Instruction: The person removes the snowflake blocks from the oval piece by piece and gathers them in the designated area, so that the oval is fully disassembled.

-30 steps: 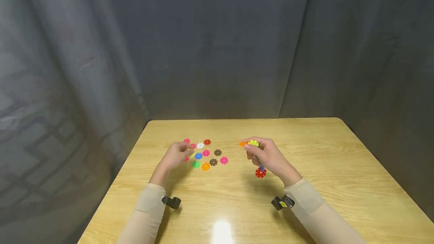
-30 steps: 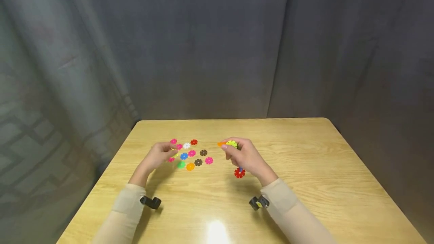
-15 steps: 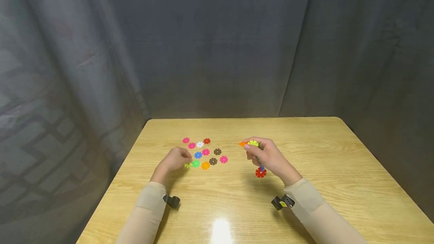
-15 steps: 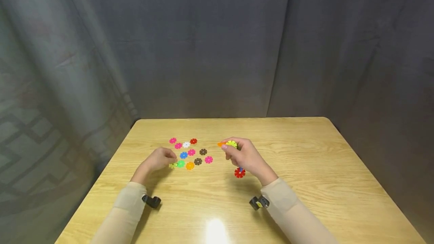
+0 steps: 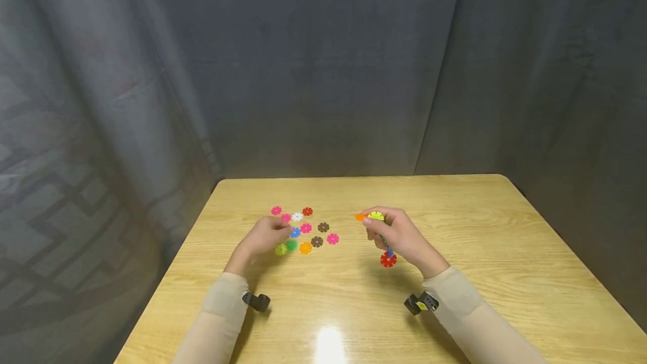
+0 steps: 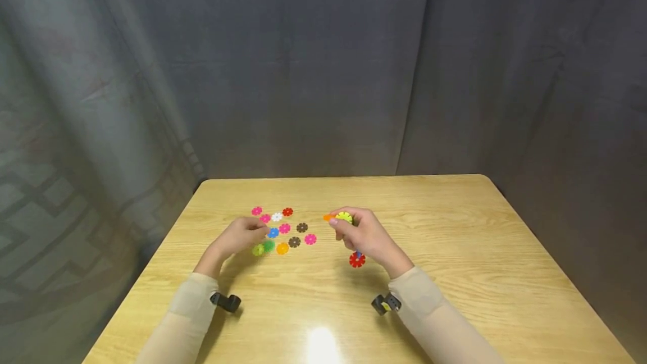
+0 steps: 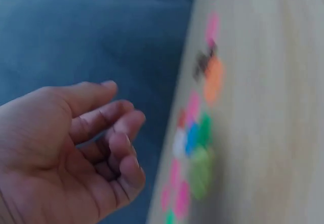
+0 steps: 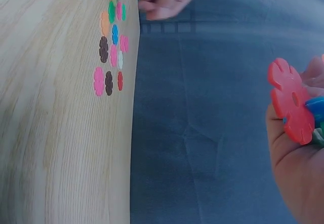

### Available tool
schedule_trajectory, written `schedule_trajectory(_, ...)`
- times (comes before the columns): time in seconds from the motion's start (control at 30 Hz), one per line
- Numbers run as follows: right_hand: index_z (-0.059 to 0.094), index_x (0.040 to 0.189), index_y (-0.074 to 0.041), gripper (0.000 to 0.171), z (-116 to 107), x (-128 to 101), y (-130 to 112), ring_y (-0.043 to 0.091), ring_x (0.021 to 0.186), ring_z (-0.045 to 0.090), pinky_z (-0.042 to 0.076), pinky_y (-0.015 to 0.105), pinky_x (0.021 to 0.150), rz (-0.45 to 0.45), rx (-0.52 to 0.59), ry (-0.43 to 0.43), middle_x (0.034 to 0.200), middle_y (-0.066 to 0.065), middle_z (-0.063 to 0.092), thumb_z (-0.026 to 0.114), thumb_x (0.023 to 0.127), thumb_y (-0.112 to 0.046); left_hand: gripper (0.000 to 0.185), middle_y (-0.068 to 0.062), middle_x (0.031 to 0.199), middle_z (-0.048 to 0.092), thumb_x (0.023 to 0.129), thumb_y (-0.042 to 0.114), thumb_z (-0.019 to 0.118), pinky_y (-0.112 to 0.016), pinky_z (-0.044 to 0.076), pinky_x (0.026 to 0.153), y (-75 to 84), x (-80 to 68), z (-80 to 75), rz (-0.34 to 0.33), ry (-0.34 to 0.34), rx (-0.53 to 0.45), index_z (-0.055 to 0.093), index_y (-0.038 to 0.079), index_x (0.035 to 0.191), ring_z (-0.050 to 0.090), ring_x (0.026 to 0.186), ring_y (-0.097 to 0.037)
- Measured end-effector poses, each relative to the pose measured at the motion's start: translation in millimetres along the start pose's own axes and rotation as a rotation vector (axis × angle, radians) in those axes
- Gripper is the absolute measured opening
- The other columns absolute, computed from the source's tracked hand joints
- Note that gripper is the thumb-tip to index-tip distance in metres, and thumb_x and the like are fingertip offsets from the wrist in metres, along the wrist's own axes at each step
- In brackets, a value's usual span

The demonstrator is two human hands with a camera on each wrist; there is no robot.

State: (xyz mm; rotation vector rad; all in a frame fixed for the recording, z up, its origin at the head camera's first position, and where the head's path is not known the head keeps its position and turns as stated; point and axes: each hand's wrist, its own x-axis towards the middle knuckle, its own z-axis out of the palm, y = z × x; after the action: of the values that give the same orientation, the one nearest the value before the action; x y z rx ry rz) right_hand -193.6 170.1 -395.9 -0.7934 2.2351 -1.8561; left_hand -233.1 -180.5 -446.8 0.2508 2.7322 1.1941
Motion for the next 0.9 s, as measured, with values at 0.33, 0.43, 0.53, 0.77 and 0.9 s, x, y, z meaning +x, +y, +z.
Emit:
schedule_trajectory(0.33,0.06,0.085,-0.001,0.023,-1,-1,0,0.022,0.046,0.041,0.038,0.03,0.044,-0.095,0.068,-0.049,0.054,0.016,0.044,0.057,0.1,-0.018,0.016,0.002,0.094,0.07,0.096,0.03,0.065,-0.035,0.053,0.075,85.7,-17.1,11.6,0.294,0.003,-0.137,0.073,0.017,0.101,0.064,0.086,-0.019)
schedule_trajectory(0.43,0.057,0.081,0.0,0.025,-2,-1,-1,0.023,0.045,0.04,0.038,0.03,0.044,-0.11,0.079,-0.053,0.053,0.017,0.043,0.058,0.099,-0.017,0.016,0.0,0.091,0.069,0.095,0.025,0.067,-0.033,0.053,0.065,108.1,-23.3,20.1,0.391,-0.037,-0.184,0.072,0.015,0.106,0.063,0.074,-0.018)
schedule_trajectory(0.53,0.057,0.082,0.0,0.022,-1,-1,-2,0.024,0.045,0.041,0.039,0.03,0.044,-0.108,0.075,-0.046,0.054,0.017,0.045,0.06,0.098,-0.016,0.02,-0.001,0.088,0.067,0.094,0.023,0.068,-0.03,0.051,0.057,123.9,-27.2,28.5,0.484,-0.072,-0.225,0.071,0.014,0.112,0.058,0.065,-0.015)
schedule_trajectory(0.77,0.061,0.088,0.003,0.016,-2,-1,-3,0.02,0.047,0.038,0.034,0.028,0.042,-0.132,0.07,-0.056,0.057,0.014,0.044,0.064,0.094,-0.011,0.022,0.0,0.1,0.069,0.094,0.021,0.069,-0.03,0.051,0.059,140.4,-28.2,43.5,0.569,-0.123,-0.301,0.072,0.017,0.115,0.06,0.071,-0.02)
schedule_trajectory(0.9,0.064,0.089,-0.003,0.012,-3,-2,-3,0.019,0.048,0.039,0.034,0.029,0.04,-0.133,0.046,-0.049,0.058,0.013,0.046,0.062,0.096,-0.012,0.021,0.005,0.101,0.069,0.093,0.021,0.07,-0.03,0.051,0.059,142.3,-28.0,49.2,0.572,-0.098,-0.305,0.073,0.018,0.113,0.061,0.074,-0.019)
